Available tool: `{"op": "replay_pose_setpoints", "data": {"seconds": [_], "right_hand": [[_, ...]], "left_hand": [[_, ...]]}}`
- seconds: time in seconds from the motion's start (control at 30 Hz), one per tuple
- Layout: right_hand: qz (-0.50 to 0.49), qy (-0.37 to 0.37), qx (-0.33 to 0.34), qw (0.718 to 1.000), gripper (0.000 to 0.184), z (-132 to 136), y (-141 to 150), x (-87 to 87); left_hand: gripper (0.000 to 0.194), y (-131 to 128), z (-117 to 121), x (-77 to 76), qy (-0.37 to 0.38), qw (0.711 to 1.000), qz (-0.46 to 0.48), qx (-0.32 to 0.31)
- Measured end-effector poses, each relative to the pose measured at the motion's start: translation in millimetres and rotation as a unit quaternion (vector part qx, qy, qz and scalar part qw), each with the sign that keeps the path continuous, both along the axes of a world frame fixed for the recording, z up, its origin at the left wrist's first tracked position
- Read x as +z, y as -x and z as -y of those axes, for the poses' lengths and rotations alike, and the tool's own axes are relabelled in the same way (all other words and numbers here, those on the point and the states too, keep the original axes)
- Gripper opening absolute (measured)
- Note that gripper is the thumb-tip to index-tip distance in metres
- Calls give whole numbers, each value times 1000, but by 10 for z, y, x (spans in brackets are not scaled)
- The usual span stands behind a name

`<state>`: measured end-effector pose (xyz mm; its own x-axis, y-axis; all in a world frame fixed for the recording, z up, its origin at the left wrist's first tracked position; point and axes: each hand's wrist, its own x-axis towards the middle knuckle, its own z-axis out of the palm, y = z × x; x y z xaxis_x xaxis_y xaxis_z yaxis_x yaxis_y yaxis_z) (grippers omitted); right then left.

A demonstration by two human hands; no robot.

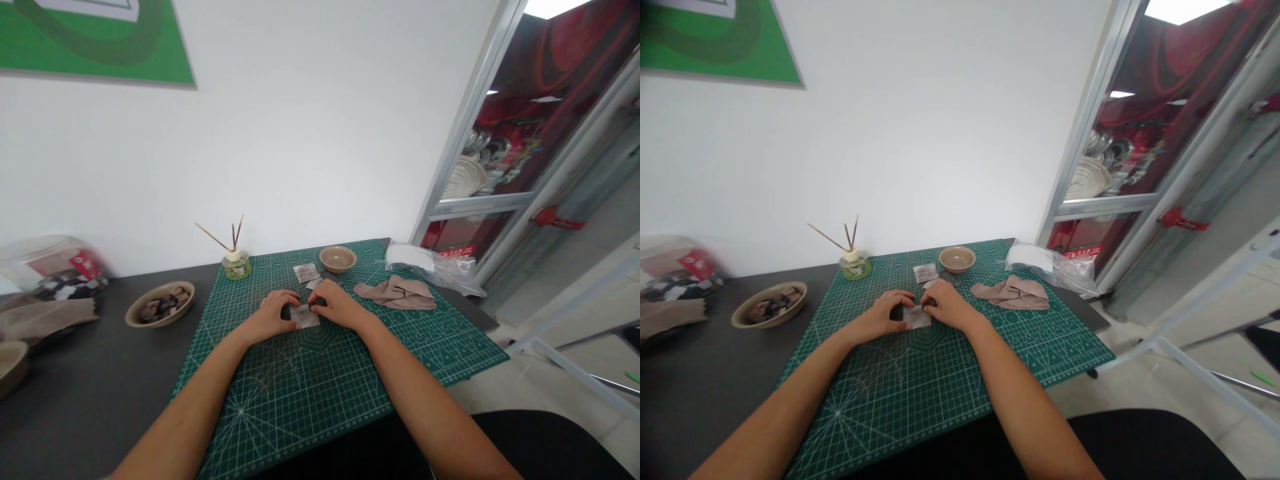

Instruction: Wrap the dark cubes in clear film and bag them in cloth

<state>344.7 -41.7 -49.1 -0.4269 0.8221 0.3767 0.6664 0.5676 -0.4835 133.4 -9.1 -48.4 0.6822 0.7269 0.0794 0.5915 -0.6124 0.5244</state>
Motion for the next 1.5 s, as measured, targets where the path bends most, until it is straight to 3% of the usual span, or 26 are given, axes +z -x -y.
{"op": "replay_pose_setpoints", "data": {"seconds": [0.47,1.5], "right_hand": [[-5,11,34,999,16,-12,33,-36],[-12,22,5,1000,11,17,32,-2]], "left_hand": [[39,-27,26,28,5,1000,-7,16],[36,-12,18,8,6,1000,2,12]]}}
